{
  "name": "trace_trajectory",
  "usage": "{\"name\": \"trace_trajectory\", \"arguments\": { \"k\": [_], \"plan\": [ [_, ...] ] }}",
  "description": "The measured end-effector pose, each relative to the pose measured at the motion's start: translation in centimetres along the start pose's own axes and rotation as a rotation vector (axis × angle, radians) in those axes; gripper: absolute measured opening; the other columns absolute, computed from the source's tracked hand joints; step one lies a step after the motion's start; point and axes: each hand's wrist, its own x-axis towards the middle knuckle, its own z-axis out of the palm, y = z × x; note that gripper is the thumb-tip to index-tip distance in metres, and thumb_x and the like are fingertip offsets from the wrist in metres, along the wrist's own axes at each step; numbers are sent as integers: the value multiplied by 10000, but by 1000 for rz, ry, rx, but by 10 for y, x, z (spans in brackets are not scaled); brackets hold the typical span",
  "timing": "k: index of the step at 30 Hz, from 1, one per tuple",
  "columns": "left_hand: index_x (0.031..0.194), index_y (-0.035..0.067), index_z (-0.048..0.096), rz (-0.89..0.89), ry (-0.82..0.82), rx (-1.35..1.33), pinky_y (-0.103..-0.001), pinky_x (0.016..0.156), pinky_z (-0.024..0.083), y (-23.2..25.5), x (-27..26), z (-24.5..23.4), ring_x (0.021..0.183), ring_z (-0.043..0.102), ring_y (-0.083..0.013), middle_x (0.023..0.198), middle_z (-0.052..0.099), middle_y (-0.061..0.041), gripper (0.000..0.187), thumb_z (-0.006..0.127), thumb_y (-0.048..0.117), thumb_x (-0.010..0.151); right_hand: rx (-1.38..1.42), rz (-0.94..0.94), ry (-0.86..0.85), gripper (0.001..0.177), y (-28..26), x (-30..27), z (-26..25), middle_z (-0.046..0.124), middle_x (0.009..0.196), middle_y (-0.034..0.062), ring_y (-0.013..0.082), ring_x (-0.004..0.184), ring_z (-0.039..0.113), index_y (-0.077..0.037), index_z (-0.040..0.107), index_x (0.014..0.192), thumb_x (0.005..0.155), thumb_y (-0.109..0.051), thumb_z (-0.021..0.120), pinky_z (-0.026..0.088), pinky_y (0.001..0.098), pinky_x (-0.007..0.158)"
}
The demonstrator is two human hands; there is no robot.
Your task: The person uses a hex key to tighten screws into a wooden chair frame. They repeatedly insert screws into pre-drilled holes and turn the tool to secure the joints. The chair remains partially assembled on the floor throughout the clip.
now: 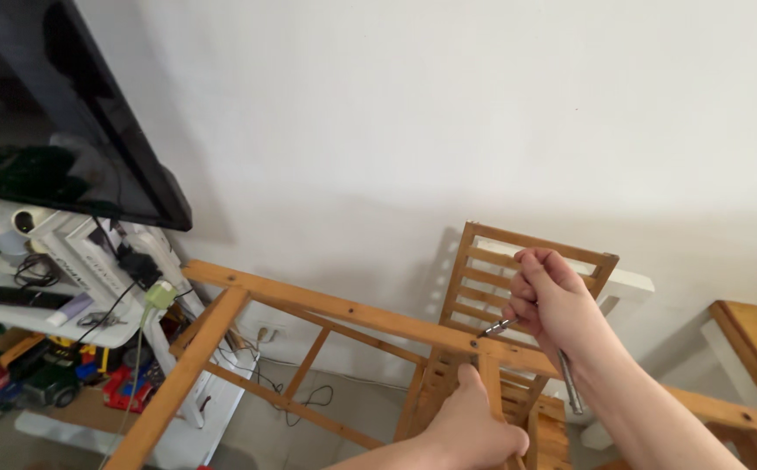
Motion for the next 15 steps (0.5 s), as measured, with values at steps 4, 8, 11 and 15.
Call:
{"name": "trace_trajectory", "arguments": {
  "k": [4, 8, 11, 15],
  "plan": [
    [1322, -108, 294, 43, -12, -25, -359, 996, 522, -6, 8, 2, 1164, 672, -347, 1211, 638, -293, 876, 783, 244, 685, -31, 42, 15, 174, 4, 5, -2, 411, 713, 4, 128, 595, 406, -77, 537, 1076, 1026, -244, 528, 443, 342, 614],
    [1281, -116, 308, 105, 55, -117, -353, 881, 559, -17, 7, -4, 1032, 706, -286, 1097, 659, -254, 828, 783, 208, 685, -23, 98, -60, 182, 10, 4, 6, 392, 710, 3, 130, 584, 359, -81, 556, 1077, 1032, -252, 510, 430, 336, 608],
    [1286, -118, 286, 25, -21, -191, -360, 720, 580, -18, 5, -8, 853, 719, -272, 963, 669, -241, 821, 735, 182, 667, -49, 101, -95, 198, 10, 4, 14, 375, 706, 4, 130, 577, 337, -68, 532, 1056, 1045, -262, 495, 443, 344, 611],
    [1287, -135, 324, 91, 25, -247, -333, 683, 564, -18, 1, -6, 814, 674, -207, 954, 648, -205, 807, 748, 166, 670, -141, 103, -111, 193, 5, 9, 25, 376, 706, 1, 126, 568, 314, -81, 537, 1058, 1049, -266, 485, 439, 345, 610]
  ]
}}
